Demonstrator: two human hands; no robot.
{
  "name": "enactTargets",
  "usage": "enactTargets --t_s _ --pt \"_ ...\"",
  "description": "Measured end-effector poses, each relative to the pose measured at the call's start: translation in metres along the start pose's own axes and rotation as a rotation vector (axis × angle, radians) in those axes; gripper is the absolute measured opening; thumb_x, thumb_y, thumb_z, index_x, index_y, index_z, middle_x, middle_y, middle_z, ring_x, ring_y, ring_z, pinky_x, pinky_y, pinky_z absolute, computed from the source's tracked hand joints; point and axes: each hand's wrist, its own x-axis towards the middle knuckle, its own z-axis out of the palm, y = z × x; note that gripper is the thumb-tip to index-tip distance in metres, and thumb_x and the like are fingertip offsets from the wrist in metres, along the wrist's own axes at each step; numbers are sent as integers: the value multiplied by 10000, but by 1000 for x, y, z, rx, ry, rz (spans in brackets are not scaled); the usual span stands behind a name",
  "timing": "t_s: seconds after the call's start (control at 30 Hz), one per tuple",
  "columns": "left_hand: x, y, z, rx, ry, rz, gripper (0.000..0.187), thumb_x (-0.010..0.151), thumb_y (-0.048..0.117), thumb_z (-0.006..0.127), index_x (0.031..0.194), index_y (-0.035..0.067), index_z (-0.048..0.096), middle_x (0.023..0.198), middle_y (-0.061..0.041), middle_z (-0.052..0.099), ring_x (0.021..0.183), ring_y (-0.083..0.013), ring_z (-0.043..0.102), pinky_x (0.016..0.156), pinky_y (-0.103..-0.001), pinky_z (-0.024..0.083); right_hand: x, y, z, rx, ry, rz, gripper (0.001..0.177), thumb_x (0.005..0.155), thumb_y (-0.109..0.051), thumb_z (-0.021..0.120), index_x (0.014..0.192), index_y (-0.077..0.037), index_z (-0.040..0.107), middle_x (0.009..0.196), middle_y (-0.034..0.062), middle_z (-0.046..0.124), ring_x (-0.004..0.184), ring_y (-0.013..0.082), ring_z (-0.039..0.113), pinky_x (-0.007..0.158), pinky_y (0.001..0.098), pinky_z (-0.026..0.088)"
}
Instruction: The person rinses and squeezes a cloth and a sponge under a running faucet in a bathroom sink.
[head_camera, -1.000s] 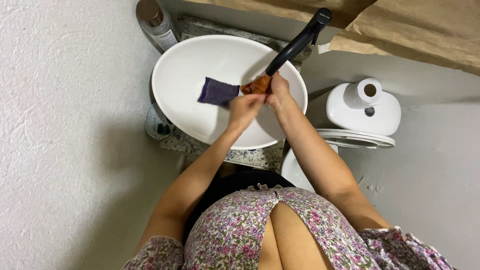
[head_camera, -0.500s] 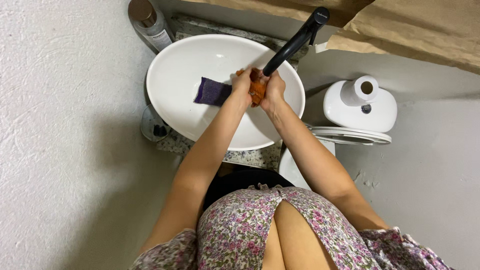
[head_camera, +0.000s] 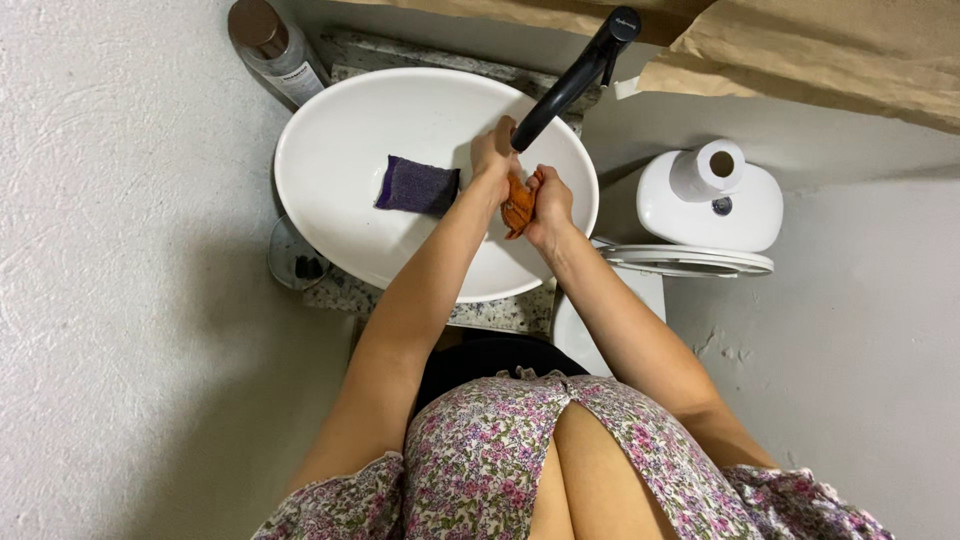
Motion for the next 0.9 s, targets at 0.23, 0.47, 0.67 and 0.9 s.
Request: enactTargets --t_s 0.23,0.47,0.67,0.9 --pt "-32 30 -11 22 -81 196 283 942 282 622 833 20 626 616 -12 536 450 -104 436 421 -299 357 -19 -4 16 -87 -11 -57 202 1047 -317 462 1043 -144 569 1058 107 636 1020 268 675 973 489 542" --pt "-49 39 -36 -79 -325 289 317 1025 312 598 1245 92 661 814 -20 566 626 -88 526 536 -248 460 -5 2 11 -115 -176 175 369 1021 -263 389 1205 17 543 1088 170 682 1019 328 694 919 524 588" --pt "-38 3 -51 318 -118 535 469 1088 425 518 1399 81 593 1290 -99 673 1168 -195 635 961 -330 494 3 -7 28 -383 -135 -427 264 1044 -131 558 1186 75 639 1067 176 710 907 261 675 766 405 561" --pt "-55 20 -40 310 -14 100 653 1020 588 590 1296 7 705 1227 -173 749 1047 -216 716 893 -349 556 -22 -7 35 -167 -337 -455 292 1007 -161 586 1242 6 539 1230 159 686 1125 211 685 1024 364 544"
